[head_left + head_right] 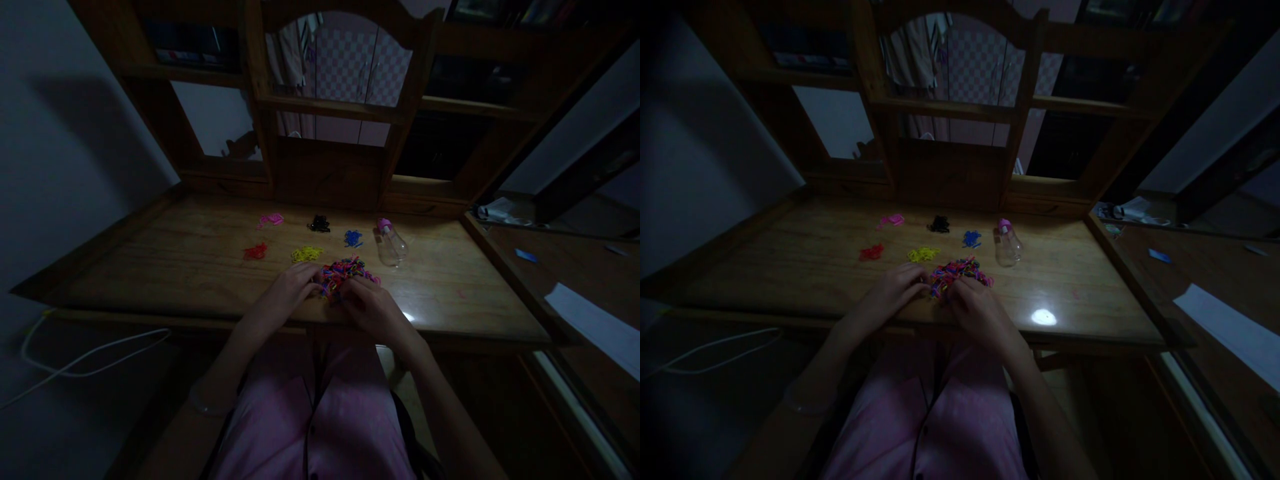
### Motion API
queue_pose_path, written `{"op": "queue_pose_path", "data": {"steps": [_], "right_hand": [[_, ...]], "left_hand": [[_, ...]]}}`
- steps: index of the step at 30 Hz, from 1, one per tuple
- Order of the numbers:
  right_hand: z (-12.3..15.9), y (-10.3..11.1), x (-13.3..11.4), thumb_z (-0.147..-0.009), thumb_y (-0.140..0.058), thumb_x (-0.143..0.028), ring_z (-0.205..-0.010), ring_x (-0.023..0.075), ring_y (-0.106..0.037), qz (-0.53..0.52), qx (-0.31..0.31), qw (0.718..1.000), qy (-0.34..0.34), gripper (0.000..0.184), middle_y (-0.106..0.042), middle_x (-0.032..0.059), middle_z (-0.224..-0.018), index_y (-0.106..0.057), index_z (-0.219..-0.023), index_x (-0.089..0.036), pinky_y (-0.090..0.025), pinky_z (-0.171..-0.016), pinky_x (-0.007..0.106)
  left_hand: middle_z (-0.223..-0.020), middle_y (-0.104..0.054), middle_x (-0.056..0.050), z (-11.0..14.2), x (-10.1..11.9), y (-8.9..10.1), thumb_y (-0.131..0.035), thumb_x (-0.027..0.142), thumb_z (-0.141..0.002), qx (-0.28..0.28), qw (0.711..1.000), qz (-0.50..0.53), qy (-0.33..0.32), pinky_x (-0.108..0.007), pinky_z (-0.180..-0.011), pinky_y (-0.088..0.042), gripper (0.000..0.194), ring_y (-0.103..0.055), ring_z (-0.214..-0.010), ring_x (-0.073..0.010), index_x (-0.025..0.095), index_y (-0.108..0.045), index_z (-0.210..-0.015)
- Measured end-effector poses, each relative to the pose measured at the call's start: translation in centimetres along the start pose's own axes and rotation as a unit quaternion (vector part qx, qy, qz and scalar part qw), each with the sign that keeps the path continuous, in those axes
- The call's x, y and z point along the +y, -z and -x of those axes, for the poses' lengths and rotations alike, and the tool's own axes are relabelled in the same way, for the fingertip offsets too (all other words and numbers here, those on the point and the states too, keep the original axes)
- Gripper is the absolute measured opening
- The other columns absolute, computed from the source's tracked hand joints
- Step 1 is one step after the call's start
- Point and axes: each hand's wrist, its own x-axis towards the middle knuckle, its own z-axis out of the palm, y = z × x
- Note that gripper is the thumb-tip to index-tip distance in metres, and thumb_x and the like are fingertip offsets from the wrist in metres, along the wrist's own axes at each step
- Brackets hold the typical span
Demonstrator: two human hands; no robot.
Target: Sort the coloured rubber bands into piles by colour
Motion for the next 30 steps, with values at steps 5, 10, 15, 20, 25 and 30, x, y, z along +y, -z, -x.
{"op": "queue_pose_path", "data": {"steps": [5, 10, 15, 20, 25, 30], "right_hand": [[-0.5, -0.4, -0.1, -0.084, -0.051, -0.007, -0.085, 0.0174, -0.057, 0.015, -0.008, 1.000, -0.005, 0.016, -0.062, 0.0038, -0.093, -0.056, -0.089, -0.022, -0.041, -0.072, 0.026], [-0.7, -0.7, 0.3, -0.080, -0.051, -0.004, -0.084, 0.0168, -0.059, -0.007, -0.007, 1.000, -0.029, 0.029, -0.065, 0.0034, -0.098, -0.057, -0.101, -0.022, -0.042, -0.071, 0.025], [-0.7, -0.3, 0.6, -0.079, -0.049, -0.003, -0.086, 0.0170, -0.059, -0.028, 0.035, 0.999, -0.024, 0.043, -0.065, 0.0053, -0.105, -0.057, -0.117, -0.021, -0.044, -0.074, 0.027], [-0.5, 1.1, 0.9, -0.082, -0.051, -0.007, -0.084, 0.0173, -0.060, -0.040, 0.074, 0.996, -0.023, 0.030, -0.065, 0.0047, -0.097, -0.065, -0.103, -0.022, -0.046, -0.072, 0.028], [-0.8, 2.6, 1.4, -0.083, -0.056, -0.013, -0.074, 0.0161, -0.060, -0.014, 0.116, 0.992, -0.047, 0.018, -0.067, 0.0037, -0.086, -0.067, -0.095, -0.020, -0.045, -0.066, 0.027], [-3.1, 2.9, 2.0, -0.082, -0.058, -0.012, -0.077, 0.0160, -0.062, -0.003, 0.083, 0.996, -0.045, 0.018, -0.069, 0.0041, -0.088, -0.068, -0.096, -0.019, -0.047, -0.070, 0.027]], "left_hand": [[-0.089, -0.066, -0.002, 0.5, 0.0, 0.4, -0.060, 0.020, -0.085, 0.042, 0.998, 0.034, 0.033, -0.030, -0.083, -0.047, 0.006, -0.062, -0.087, -0.0189, 0.020, -0.065, -0.088], [-0.099, -0.069, -0.003, 1.2, -0.5, 0.0, -0.060, 0.028, -0.086, 0.070, 0.987, 0.119, 0.084, -0.026, -0.073, -0.051, 0.020, -0.065, -0.084, -0.0173, 0.022, -0.070, -0.103], [-0.096, -0.070, -0.005, 1.7, -0.7, -0.8, -0.063, 0.034, -0.083, 0.107, 0.965, 0.197, 0.135, -0.022, -0.064, -0.054, 0.019, -0.066, -0.082, -0.0175, 0.020, -0.074, -0.089], [-0.088, -0.073, -0.004, 1.8, -0.8, -1.7, -0.068, 0.032, -0.078, 0.121, 0.927, 0.287, 0.211, -0.025, -0.070, -0.056, 0.019, -0.068, -0.073, -0.0164, 0.017, -0.074, -0.088], [-0.085, -0.075, -0.006, 2.1, -1.9, -2.2, -0.073, 0.035, -0.073, 0.148, 0.889, 0.349, 0.256, -0.028, -0.076, -0.057, 0.026, -0.070, -0.079, -0.0191, 0.015, -0.073, -0.090], [-0.089, -0.076, -0.009, 2.5, -2.6, -2.4, -0.075, 0.040, -0.071, 0.157, 0.866, 0.397, 0.260, -0.031, -0.077, -0.058, 0.035, -0.072, -0.081, -0.0214, 0.014, -0.073, -0.094]]}}
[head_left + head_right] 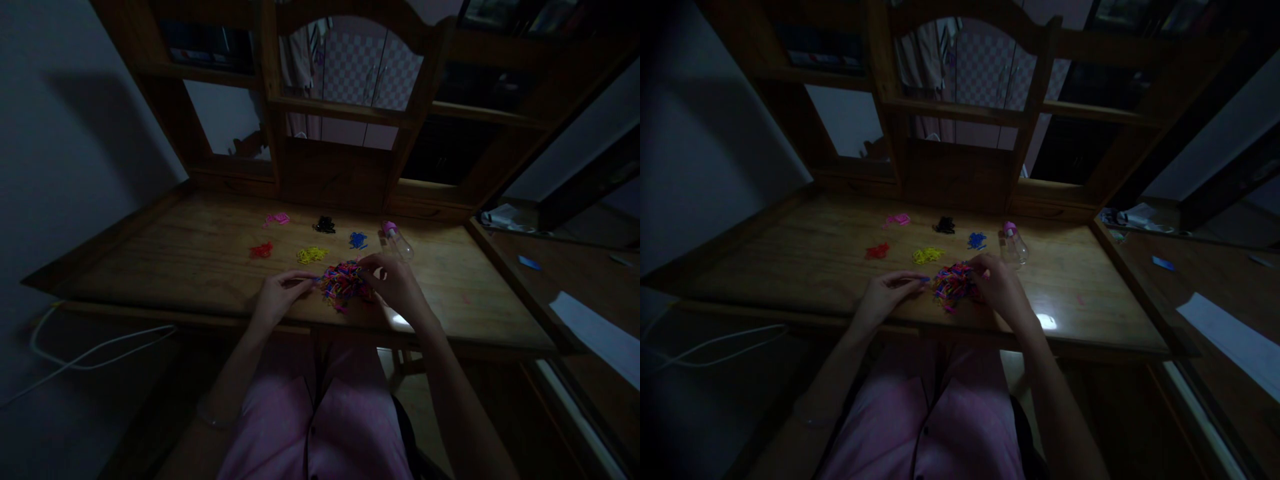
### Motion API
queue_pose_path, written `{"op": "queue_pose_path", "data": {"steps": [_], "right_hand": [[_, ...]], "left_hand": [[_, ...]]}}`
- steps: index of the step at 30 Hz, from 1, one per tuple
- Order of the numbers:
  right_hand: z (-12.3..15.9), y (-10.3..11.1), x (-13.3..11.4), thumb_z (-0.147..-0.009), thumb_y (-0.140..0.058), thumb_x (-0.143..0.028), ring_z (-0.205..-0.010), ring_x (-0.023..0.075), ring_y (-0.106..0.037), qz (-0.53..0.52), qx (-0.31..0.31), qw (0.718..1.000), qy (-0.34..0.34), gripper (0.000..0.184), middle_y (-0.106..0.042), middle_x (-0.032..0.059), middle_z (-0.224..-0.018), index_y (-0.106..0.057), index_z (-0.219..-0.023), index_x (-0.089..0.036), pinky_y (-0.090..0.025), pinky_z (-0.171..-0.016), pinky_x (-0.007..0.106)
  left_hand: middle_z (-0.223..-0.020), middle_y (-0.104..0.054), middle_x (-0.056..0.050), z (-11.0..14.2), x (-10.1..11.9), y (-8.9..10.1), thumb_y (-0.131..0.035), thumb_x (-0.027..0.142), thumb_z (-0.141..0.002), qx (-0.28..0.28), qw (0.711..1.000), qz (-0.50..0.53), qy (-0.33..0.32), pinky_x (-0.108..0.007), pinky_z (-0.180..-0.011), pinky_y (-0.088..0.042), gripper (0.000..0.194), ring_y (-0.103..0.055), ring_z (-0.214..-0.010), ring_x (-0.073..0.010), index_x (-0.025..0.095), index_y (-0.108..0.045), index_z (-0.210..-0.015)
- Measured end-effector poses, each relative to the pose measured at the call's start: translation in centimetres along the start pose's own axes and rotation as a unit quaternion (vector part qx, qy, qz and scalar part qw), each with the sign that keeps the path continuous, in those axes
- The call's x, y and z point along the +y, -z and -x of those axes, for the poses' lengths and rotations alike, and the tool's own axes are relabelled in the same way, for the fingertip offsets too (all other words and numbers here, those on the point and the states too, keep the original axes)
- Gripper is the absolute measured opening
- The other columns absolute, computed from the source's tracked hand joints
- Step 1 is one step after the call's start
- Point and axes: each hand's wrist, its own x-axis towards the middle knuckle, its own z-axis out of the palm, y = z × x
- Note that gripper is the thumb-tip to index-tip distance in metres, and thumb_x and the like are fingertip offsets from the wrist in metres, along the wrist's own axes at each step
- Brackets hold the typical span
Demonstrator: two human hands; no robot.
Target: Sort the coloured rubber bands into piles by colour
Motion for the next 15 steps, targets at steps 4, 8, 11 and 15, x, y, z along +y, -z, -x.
{"op": "queue_pose_path", "data": {"steps": [4, 8, 11, 15], "right_hand": [[-1.8, -1.4, 0.1, -0.081, -0.060, -0.012, -0.080, 0.0166, -0.062, 0.037, -0.074, 0.996, 0.029, 0.019, -0.069, 0.0060, -0.092, -0.070, -0.095, -0.019, -0.046, -0.073, 0.028], [-2.7, -2.8, 0.0, -0.076, -0.062, -0.008, -0.077, 0.0184, -0.062, 0.111, -0.099, 0.988, 0.027, 0.022, -0.068, 0.0074, -0.088, -0.073, -0.091, -0.019, -0.044, -0.070, 0.028], [-2.9, -3.0, -0.3, -0.075, -0.063, -0.008, -0.077, 0.0194, -0.062, 0.133, -0.095, 0.986, 0.028, 0.020, -0.068, 0.0079, -0.086, -0.073, -0.087, -0.020, -0.044, -0.069, 0.028], [-2.8, -2.8, -0.3, -0.074, -0.065, -0.010, -0.074, 0.0184, -0.061, 0.137, -0.081, 0.987, 0.015, 0.017, -0.069, 0.0075, -0.084, -0.073, -0.085, -0.019, -0.042, -0.066, 0.027]], "left_hand": [[-0.087, -0.076, -0.008, 0.3, 0.3, -0.1, -0.075, 0.037, -0.072, 0.003, 1.000, -0.007, -0.005, -0.030, -0.078, -0.057, 0.032, -0.071, -0.079, -0.0203, 0.014, -0.074, -0.093], [-0.089, -0.075, -0.007, 0.4, 0.7, -0.2, -0.074, 0.035, -0.072, 0.007, 0.999, -0.030, -0.007, -0.030, -0.078, -0.057, 0.029, -0.071, -0.080, -0.0197, 0.015, -0.075, -0.093], [-0.088, -0.075, -0.007, 0.4, 0.6, -0.2, -0.073, 0.036, -0.073, 0.004, 0.999, -0.042, -0.018, -0.029, -0.075, -0.056, 0.030, -0.070, -0.081, -0.0198, 0.015, -0.075, -0.094], [-0.089, -0.075, -0.007, 0.3, 0.3, 0.0, -0.071, 0.038, -0.074, -0.007, 0.998, -0.052, -0.027, -0.027, -0.074, -0.055, 0.030, -0.070, -0.081, -0.0192, 0.017, -0.075, -0.095]]}}
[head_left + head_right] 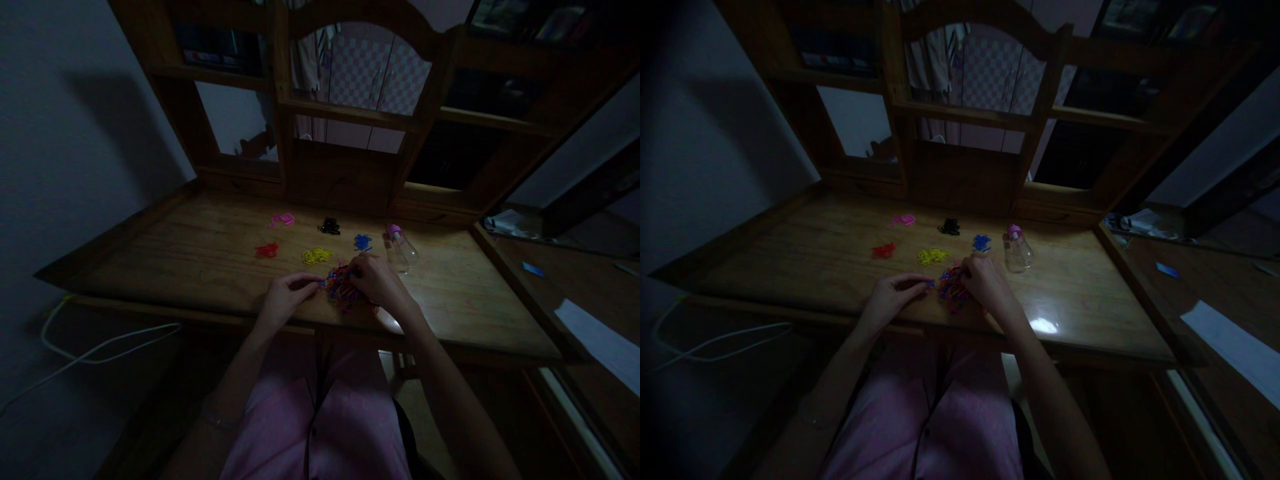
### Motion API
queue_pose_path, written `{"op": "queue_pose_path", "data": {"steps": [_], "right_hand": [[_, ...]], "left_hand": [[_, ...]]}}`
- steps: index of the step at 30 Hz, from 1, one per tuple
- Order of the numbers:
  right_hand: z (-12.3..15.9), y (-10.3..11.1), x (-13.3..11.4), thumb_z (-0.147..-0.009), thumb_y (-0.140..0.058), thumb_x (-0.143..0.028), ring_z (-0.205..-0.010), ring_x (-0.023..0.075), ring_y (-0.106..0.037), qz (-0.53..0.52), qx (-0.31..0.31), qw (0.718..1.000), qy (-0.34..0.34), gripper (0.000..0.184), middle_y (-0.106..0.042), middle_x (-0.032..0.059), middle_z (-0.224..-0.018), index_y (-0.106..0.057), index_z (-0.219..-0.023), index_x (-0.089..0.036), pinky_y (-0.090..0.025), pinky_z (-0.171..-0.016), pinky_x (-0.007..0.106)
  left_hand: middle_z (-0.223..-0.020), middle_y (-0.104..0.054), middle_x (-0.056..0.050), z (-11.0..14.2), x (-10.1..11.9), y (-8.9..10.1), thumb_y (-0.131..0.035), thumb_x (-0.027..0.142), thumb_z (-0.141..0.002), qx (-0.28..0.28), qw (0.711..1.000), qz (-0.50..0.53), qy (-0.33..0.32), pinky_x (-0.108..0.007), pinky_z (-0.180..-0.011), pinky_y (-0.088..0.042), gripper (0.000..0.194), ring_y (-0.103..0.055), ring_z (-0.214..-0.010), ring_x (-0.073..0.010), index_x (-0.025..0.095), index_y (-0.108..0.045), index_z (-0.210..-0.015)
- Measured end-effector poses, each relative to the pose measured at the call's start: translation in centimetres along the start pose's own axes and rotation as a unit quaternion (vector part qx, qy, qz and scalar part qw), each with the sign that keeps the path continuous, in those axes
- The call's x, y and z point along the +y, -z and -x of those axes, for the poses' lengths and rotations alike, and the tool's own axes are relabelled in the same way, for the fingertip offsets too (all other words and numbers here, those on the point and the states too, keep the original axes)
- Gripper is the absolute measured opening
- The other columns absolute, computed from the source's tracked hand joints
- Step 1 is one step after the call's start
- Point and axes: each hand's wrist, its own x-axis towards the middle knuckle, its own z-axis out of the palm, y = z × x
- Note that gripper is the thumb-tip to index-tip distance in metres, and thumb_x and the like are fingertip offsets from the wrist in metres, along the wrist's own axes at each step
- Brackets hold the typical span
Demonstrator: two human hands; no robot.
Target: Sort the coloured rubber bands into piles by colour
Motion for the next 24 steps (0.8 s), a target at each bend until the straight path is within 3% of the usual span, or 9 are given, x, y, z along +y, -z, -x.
{"op": "queue_pose_path", "data": {"steps": [6, 18, 24], "right_hand": [[0.7, 0.4, 0.7, -0.079, -0.061, -0.017, -0.067, 0.0154, -0.061, -0.085, 0.002, 0.996, -0.023, 0.014, -0.070, 0.0039, -0.076, -0.072, -0.089, -0.019, -0.041, -0.060, 0.026], [1.2, 1.6, 2.0, -0.081, -0.063, -0.028, -0.071, 0.0174, -0.067, -0.253, 0.008, 0.965, -0.070, 0.017, -0.073, 0.0071, -0.082, -0.074, -0.088, -0.016, -0.050, -0.063, 0.028], [1.4, 2.3, 2.4, -0.082, -0.063, -0.031, -0.071, 0.0178, -0.066, -0.252, -0.005, 0.966, -0.060, 0.020, -0.073, 0.0071, -0.081, -0.075, -0.088, -0.015, -0.049, -0.061, 0.027]], "left_hand": [[-0.089, -0.075, -0.006, 0.0, 0.0, 0.1, -0.070, 0.037, -0.075, -0.007, 1.000, -0.001, -0.008, -0.026, -0.074, -0.054, 0.028, -0.069, -0.082, -0.0186, 0.017, -0.075, -0.095], [-0.089, -0.075, -0.008, 0.1, 0.2, -0.2, -0.073, 0.039, -0.073, -0.005, 0.998, 0.054, 0.018, -0.029, -0.076, -0.057, 0.034, -0.071, -0.081, -0.0202, 0.014, -0.074, -0.097], [-0.091, -0.076, -0.007, -0.1, 0.1, -0.2, -0.075, 0.040, -0.072, -0.003, 0.997, 0.065, 0.029, -0.029, -0.078, -0.057, 0.035, -0.071, -0.081, -0.0198, 0.015, -0.074, -0.097]]}}
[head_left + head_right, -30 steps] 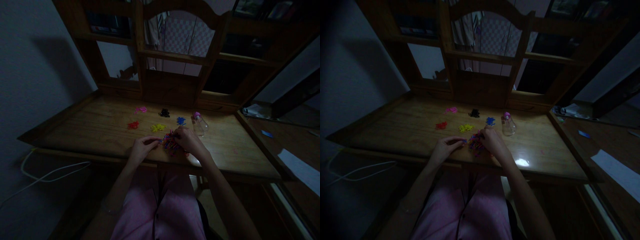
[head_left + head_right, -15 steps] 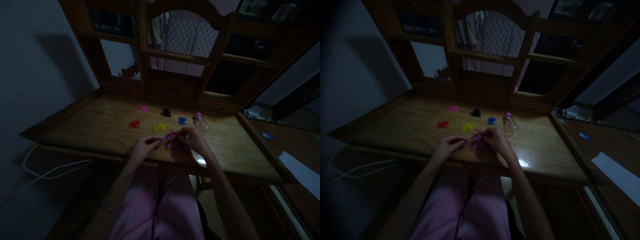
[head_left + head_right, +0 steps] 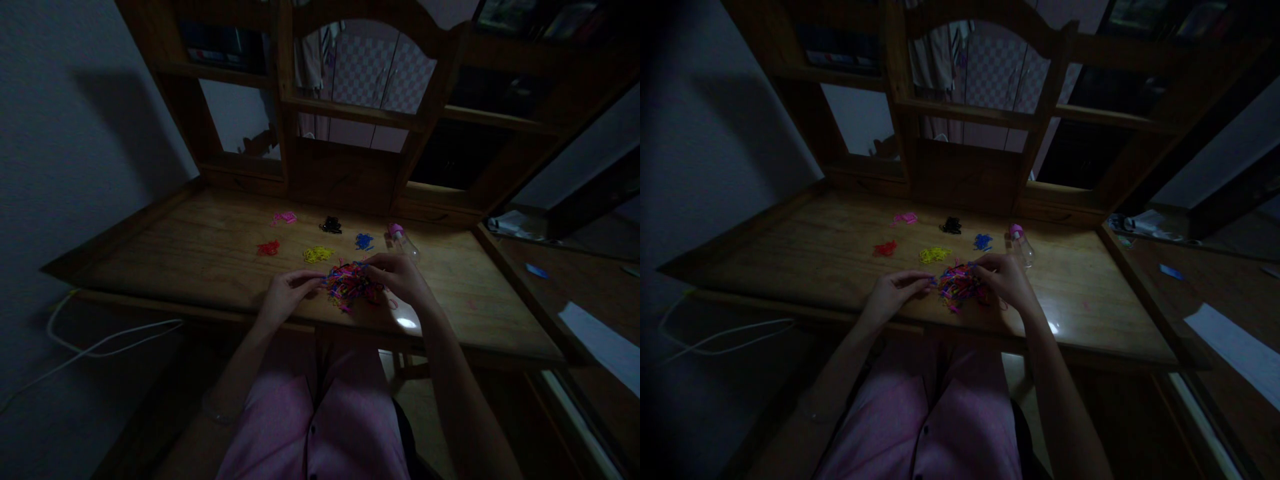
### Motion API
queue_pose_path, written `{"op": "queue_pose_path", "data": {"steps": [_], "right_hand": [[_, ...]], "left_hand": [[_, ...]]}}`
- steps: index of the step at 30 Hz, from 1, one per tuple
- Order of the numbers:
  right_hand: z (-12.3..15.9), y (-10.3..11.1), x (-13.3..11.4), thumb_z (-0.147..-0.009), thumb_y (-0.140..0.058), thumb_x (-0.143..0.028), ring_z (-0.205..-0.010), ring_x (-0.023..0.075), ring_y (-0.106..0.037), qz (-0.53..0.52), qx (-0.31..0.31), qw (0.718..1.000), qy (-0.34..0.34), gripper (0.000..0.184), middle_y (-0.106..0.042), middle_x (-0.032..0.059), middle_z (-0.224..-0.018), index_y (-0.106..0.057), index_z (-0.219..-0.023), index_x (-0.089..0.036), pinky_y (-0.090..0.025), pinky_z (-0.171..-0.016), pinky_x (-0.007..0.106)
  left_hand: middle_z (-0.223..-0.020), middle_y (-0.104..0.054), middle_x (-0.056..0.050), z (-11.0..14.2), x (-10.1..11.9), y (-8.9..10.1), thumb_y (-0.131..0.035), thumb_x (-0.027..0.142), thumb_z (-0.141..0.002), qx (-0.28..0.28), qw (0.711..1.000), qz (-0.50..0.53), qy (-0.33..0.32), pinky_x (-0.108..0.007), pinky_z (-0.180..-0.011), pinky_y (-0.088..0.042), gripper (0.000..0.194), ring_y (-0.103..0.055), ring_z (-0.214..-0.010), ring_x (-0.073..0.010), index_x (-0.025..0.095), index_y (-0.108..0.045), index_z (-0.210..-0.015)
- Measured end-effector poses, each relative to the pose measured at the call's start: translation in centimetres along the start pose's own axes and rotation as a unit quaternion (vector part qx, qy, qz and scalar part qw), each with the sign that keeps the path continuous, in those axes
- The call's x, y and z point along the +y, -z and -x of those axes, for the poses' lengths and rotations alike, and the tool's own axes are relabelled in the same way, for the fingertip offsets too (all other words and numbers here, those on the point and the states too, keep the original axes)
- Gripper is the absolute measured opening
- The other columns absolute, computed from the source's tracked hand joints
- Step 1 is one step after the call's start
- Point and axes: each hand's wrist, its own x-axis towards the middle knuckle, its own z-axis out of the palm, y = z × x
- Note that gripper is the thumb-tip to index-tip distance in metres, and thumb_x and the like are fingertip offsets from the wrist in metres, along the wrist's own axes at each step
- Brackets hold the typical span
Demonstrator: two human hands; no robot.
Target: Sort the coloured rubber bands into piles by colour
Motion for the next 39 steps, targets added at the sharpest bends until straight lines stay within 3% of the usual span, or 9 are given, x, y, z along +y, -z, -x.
{"op": "queue_pose_path", "data": {"steps": [6, 12, 16, 19, 22, 28, 31, 35, 39], "right_hand": [[-1.8, 1.9, 1.2, -0.079, -0.065, -0.026, -0.066, 0.0167, -0.065, 0.069, 0.072, 0.995, 0.023, 0.015, -0.073, 0.0070, -0.078, -0.076, -0.086, -0.017, -0.048, -0.060, 0.027], [-6.4, 2.5, 3.5, -0.077, -0.063, -0.020, -0.069, 0.0161, -0.067, 0.154, 0.167, 0.974, 0.017, 0.012, -0.073, 0.0046, -0.076, -0.074, -0.083, -0.017, -0.046, -0.062, 0.024], [-7.8, 2.1, 4.2, -0.082, -0.059, -0.019, -0.078, 0.0174, -0.068, 0.258, 0.131, 0.957, 0.023, 0.017, -0.075, 0.0057, -0.084, -0.075, -0.085, -0.021, -0.044, -0.069, 0.024], [-7.5, 2.0, 4.4, -0.086, -0.056, -0.021, -0.084, 0.0190, -0.068, 0.300, 0.097, 0.949, 0.018, 0.020, -0.075, 0.0075, -0.089, -0.076, -0.091, -0.023, -0.044, -0.076, 0.025], [-7.1, 2.1, 5.0, -0.089, -0.053, -0.023, -0.090, 0.0202, -0.068, 0.297, 0.100, 0.950, 0.009, 0.024, -0.075, 0.0081, -0.097, -0.073, -0.102, -0.023, -0.045, -0.079, 0.026], [-6.6, 3.1, 6.2, -0.094, -0.046, -0.025, -0.092, 0.0201, -0.066, 0.247, 0.178, 0.950, 0.066, 0.028, -0.072, 0.0069, -0.105, -0.068, -0.111, -0.023, -0.046, -0.081, 0.029], [-6.3, 3.7, 6.1, -0.094, -0.043, -0.023, -0.089, 0.0198, -0.065, 0.227, 0.228, 0.941, 0.102, 0.028, -0.071, 0.0082, -0.103, -0.067, -0.109, -0.020, -0.046, -0.079, 0.028], [-6.2, 4.1, 6.2, -0.094, -0.043, -0.023, -0.084, 0.0189, -0.064, 0.217, 0.255, 0.934, 0.124, 0.026, -0.070, 0.0080, -0.097, -0.067, -0.104, -0.019, -0.045, -0.077, 0.028], [-6.2, 4.0, 6.3, -0.093, -0.045, -0.023, -0.080, 0.0178, -0.062, 0.207, 0.254, 0.937, 0.124, 0.024, -0.069, 0.0078, -0.092, -0.067, -0.099, -0.018, -0.042, -0.073, 0.027]], "left_hand": [[-0.096, -0.075, -0.009, -1.0, 1.3, 0.1, -0.077, 0.036, -0.071, -0.016, 0.999, 0.048, 0.004, -0.031, -0.082, -0.056, 0.034, -0.071, -0.087, -0.0211, 0.015, -0.074, -0.098], [-0.093, -0.076, -0.008, -5.6, 4.9, -2.4, -0.075, 0.023, -0.071, -0.022, 0.990, -0.066, -0.126, -0.033, -0.086, -0.053, 0.020, -0.070, -0.090, -0.0210, 0.016, -0.076, -0.089], [-0.089, -0.076, -0.008, -10.6, 4.9, -5.3, -0.073, 0.016, -0.072, -0.044, 0.971, -0.144, -0.184, -0.032, -0.083, -0.052, 0.016, -0.069, -0.085, -0.0197, 0.016, -0.077, -0.087], [-0.083, -0.076, -0.008, -13.4, 4.0, -7.2, -0.072, 0.012, -0.072, -0.059, 0.965, -0.193, -0.169, -0.030, -0.077, -0.052, 0.015, -0.069, -0.080, -0.0192, 0.016, -0.078, -0.085], [-0.081, -0.075, -0.008, -14.8, 3.4, -8.3, -0.071, 0.011, -0.072, -0.061, 0.962, -0.219, -0.150, -0.029, -0.074, -0.052, 0.015, -0.069, -0.078, -0.0190, 0.016, -0.078, -0.084], [-0.087, -0.076, -0.009, -15.3, 3.1, -9.0, -0.067, 0.015, -0.077, -0.070, 0.949, -0.268, -0.152, -0.030, -0.078, -0.051, 0.017, -0.068, -0.087, -0.0213, 0.017, -0.077, -0.090], [-0.095, -0.075, -0.008, -15.1, 3.6, -8.8, -0.058, 0.010, -0.081, -0.102, 0.938, -0.278, -0.180, -0.030, -0.083, -0.051, 0.025, -0.068, -0.093, -0.0202, 0.018, -0.076, -0.096], [-0.100, -0.074, -0.007, -14.3, 4.6, -7.2, -0.047, 0.005, -0.081, -0.128, 0.920, -0.287, -0.233, -0.030, -0.089, -0.050, 0.036, -0.067, -0.097, -0.0174, 0.017, -0.074, -0.100], [-0.097, -0.073, -0.007, -12.2, 5.0, -4.7, -0.043, 0.007, -0.081, -0.142, 0.918, -0.300, -0.218, -0.030, -0.084, -0.052, 0.036, -0.067, -0.091, -0.0168, 0.015, -0.071, -0.102]]}}
